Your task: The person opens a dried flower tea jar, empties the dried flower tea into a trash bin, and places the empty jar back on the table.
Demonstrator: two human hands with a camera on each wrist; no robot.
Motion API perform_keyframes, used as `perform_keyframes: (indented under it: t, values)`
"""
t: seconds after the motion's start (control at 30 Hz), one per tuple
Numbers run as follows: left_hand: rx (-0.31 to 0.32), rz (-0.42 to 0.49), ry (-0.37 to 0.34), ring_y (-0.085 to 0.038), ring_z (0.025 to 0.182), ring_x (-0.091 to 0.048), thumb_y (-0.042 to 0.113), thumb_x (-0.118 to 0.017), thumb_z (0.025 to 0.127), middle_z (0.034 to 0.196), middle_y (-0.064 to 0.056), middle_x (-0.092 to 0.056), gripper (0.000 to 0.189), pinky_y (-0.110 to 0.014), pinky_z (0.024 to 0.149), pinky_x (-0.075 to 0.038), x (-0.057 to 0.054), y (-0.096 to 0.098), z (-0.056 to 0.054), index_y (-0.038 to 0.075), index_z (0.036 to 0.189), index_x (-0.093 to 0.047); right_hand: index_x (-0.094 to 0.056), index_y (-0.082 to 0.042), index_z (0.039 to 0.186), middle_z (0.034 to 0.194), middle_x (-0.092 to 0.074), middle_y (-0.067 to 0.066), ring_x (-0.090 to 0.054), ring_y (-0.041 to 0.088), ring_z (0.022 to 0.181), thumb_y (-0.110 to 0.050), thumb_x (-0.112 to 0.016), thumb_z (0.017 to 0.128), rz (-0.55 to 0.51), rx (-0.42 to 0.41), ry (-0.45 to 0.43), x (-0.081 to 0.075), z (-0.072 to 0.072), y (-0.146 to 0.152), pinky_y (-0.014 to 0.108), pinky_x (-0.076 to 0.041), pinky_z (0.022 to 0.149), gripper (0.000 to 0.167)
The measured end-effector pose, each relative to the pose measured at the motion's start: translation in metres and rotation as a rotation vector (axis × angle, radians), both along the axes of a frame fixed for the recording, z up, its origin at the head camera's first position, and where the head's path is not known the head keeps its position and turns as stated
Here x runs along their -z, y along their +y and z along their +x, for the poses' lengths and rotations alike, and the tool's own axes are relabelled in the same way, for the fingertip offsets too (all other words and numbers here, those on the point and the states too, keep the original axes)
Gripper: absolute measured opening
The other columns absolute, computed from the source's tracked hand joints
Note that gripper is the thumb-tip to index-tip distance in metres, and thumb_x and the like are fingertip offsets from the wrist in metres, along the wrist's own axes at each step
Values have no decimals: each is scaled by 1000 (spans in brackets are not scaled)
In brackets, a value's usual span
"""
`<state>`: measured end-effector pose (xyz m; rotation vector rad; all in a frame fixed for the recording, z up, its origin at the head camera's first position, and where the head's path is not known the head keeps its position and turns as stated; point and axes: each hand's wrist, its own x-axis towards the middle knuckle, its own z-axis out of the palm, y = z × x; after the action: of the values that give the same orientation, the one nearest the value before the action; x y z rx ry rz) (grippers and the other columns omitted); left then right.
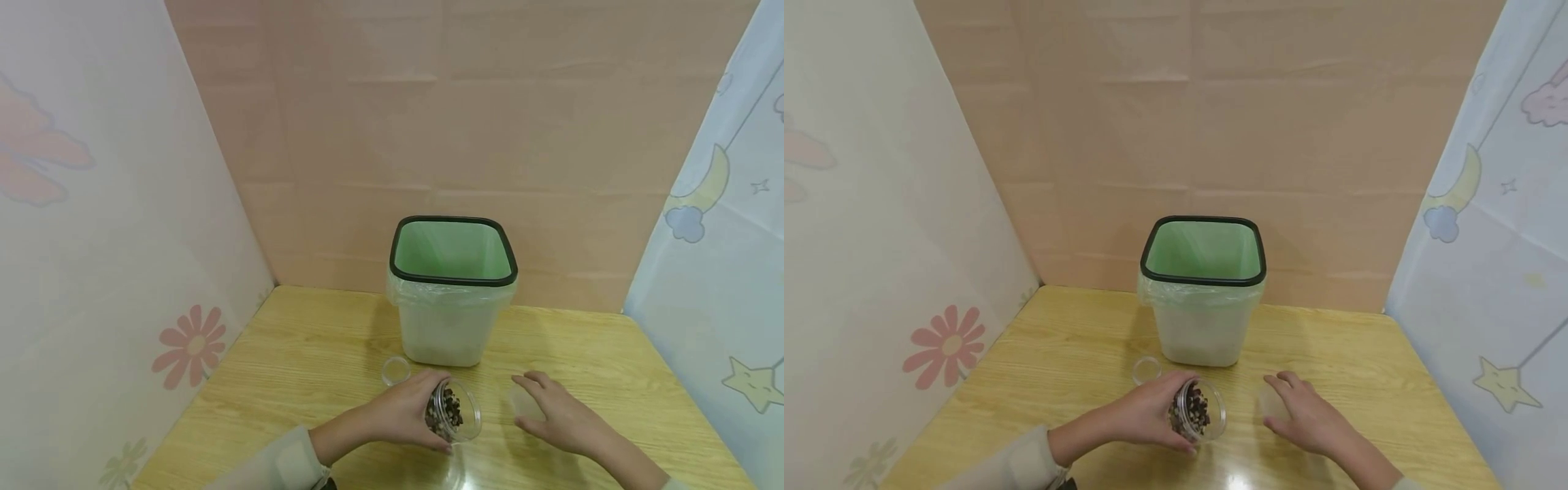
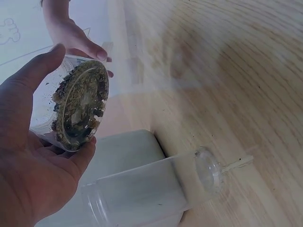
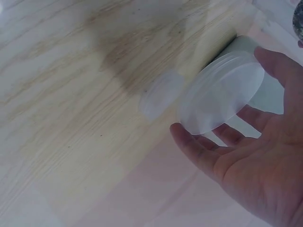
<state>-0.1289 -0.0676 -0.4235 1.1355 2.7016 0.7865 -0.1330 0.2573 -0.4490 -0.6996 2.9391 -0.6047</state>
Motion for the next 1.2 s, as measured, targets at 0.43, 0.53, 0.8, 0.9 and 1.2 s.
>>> perform_keyframes:
  t: [0.43, 0.53, 0.8, 0.9, 1.2]
  values:
    - [-43, 64, 2, -13, 129, -50, 48, -92, 70, 144, -4, -51, 104, -34, 107, -46, -15, -5, -5, 14, 152, -37, -52, 2, 141, 136, -51, 27, -56, 50, 112, -39, -78, 88, 14, 47, -7, 8, -6, 25, 59, -55, 78, 72]
    - [-53, 67, 0, -14, 128, -52, 49, -92, 70, 143, -3, -52, 105, -35, 106, -46, -19, -8, -7, 14, 152, -37, -52, 3, 141, 136, -50, 28, -57, 50, 109, -39, -78, 88, 29, 62, -21, 10, -7, 30, 57, -55, 75, 72]
    - [-60, 94, -15, -15, 128, -52, 49, -92, 69, 142, -1, -52, 104, -37, 107, -46, -28, -16, -14, 15, 152, -38, -51, 4, 141, 135, -49, 32, -56, 53, 109, -39, -78, 88, 38, 95, -31, 6, -9, 41, 58, -54, 75, 73]
    - [-56, 102, -10, -14, 128, -51, 46, -92, 70, 141, -1, -52, 103, -35, 107, -46, -32, -20, -17, 15, 151, -38, -51, 5, 140, 134, -50, 32, -56, 54, 108, -38, -78, 87, 42, 103, -24, 6, -9, 46, 59, -54, 76, 73]
    - [-94, 122, -26, -15, 127, -51, 46, -94, 68, 142, -3, -51, 104, -37, 107, -46, -45, -30, -23, 17, 152, -38, -49, 5, 141, 133, -49, 32, -54, 56, 108, -36, -79, 87, 35, 142, -81, 6, -7, 59, 60, -53, 75, 74]
